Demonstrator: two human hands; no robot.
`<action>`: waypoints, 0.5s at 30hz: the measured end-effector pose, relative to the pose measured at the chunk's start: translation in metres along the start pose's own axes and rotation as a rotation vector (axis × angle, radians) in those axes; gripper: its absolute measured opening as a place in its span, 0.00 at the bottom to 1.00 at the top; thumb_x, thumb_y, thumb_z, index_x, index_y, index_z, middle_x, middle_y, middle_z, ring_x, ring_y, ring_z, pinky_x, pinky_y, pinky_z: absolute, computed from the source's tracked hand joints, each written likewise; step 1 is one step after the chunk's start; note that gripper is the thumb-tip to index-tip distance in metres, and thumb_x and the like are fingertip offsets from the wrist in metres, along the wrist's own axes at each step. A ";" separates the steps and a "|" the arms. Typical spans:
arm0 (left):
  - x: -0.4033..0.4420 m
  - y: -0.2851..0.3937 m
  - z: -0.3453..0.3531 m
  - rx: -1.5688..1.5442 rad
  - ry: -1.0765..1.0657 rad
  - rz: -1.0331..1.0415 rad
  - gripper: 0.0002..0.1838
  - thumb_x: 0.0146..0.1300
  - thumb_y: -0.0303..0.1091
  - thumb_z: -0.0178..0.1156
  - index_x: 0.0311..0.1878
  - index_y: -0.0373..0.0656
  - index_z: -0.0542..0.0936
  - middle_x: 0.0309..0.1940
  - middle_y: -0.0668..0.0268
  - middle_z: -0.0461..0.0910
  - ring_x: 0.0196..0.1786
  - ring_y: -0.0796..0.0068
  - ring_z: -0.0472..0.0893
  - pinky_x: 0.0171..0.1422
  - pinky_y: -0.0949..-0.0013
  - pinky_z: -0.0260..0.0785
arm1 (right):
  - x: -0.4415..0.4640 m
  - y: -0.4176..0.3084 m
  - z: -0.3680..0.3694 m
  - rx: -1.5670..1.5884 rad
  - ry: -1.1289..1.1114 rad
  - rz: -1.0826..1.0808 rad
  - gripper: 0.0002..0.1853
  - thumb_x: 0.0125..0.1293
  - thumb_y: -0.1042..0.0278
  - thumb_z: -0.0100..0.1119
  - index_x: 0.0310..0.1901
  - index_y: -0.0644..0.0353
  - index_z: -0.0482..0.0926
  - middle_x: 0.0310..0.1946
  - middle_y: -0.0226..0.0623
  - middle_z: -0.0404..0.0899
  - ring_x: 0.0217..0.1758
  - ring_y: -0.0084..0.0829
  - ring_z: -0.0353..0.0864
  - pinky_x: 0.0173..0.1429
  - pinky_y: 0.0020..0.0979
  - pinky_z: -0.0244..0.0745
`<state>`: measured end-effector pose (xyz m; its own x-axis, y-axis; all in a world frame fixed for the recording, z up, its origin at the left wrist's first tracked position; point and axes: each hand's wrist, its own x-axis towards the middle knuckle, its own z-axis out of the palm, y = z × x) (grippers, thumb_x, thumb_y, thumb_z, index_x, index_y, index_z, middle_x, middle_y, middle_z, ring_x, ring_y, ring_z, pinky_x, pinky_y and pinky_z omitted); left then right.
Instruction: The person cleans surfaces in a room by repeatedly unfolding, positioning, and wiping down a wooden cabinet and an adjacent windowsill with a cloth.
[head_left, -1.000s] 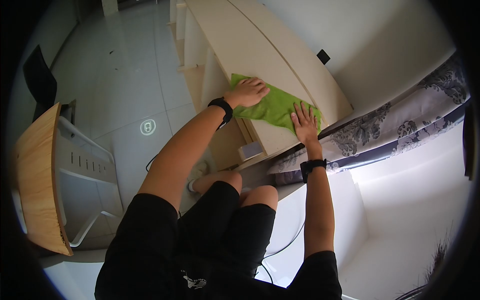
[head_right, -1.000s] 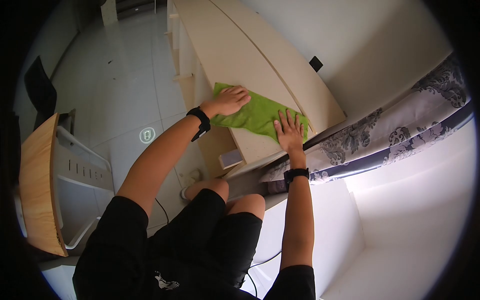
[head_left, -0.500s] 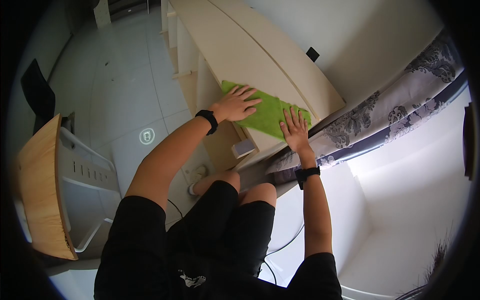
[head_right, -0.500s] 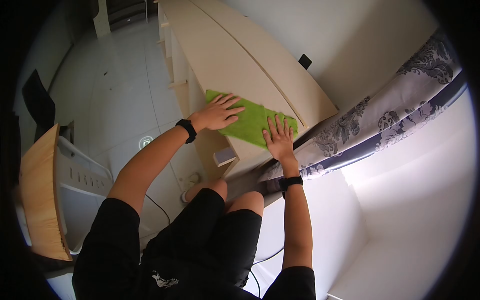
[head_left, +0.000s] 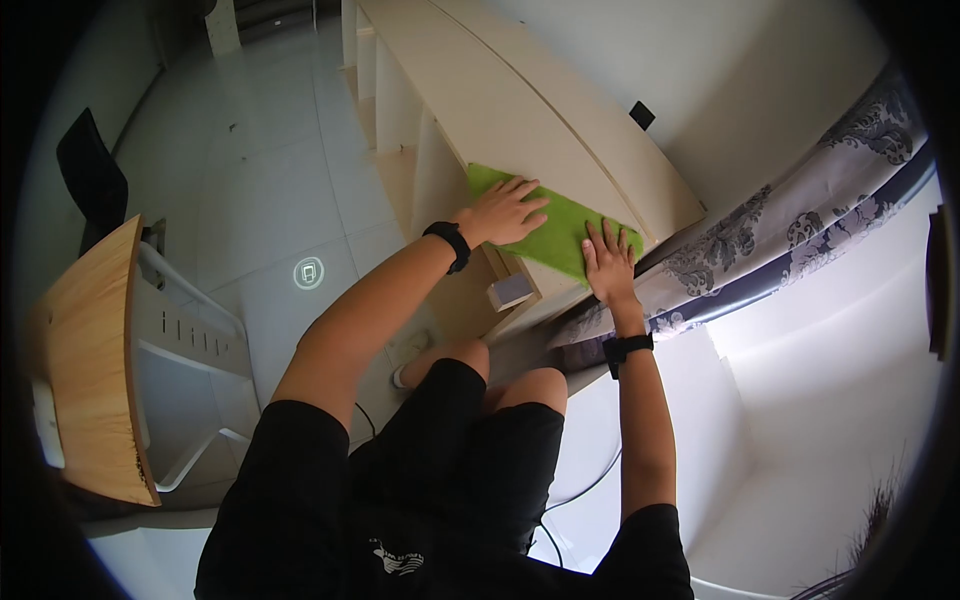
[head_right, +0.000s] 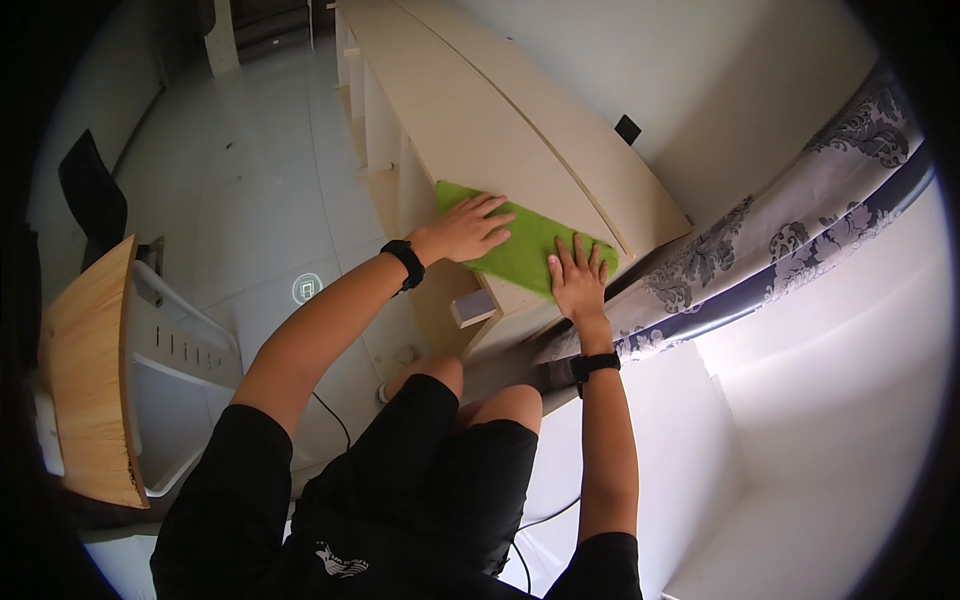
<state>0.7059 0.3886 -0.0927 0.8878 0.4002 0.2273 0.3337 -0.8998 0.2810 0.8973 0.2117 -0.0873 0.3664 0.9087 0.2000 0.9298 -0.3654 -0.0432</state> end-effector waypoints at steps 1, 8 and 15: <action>-0.003 0.001 0.007 0.041 0.018 0.000 0.30 0.76 0.55 0.39 0.74 0.51 0.65 0.78 0.58 0.53 0.80 0.54 0.49 0.82 0.52 0.39 | 0.000 0.001 0.009 -0.002 0.070 -0.037 0.28 0.76 0.45 0.37 0.72 0.43 0.65 0.76 0.39 0.56 0.80 0.52 0.48 0.80 0.54 0.41; 0.000 -0.016 0.032 0.051 0.198 0.100 0.31 0.72 0.60 0.43 0.72 0.56 0.69 0.77 0.62 0.58 0.79 0.56 0.52 0.81 0.51 0.41 | -0.005 0.006 0.024 0.091 0.234 -0.091 0.25 0.74 0.52 0.44 0.70 0.44 0.68 0.75 0.36 0.59 0.79 0.44 0.52 0.80 0.52 0.42; 0.001 -0.008 0.020 0.094 0.179 0.128 0.28 0.73 0.54 0.47 0.72 0.55 0.69 0.76 0.63 0.58 0.78 0.56 0.55 0.80 0.52 0.45 | -0.005 0.006 0.029 0.127 0.313 -0.057 0.24 0.73 0.52 0.45 0.68 0.44 0.71 0.73 0.36 0.63 0.78 0.44 0.55 0.79 0.52 0.44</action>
<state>0.7100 0.3929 -0.1134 0.8572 0.2986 0.4196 0.2572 -0.9541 0.1535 0.9018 0.2107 -0.1170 0.3039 0.8140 0.4951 0.9525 -0.2700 -0.1408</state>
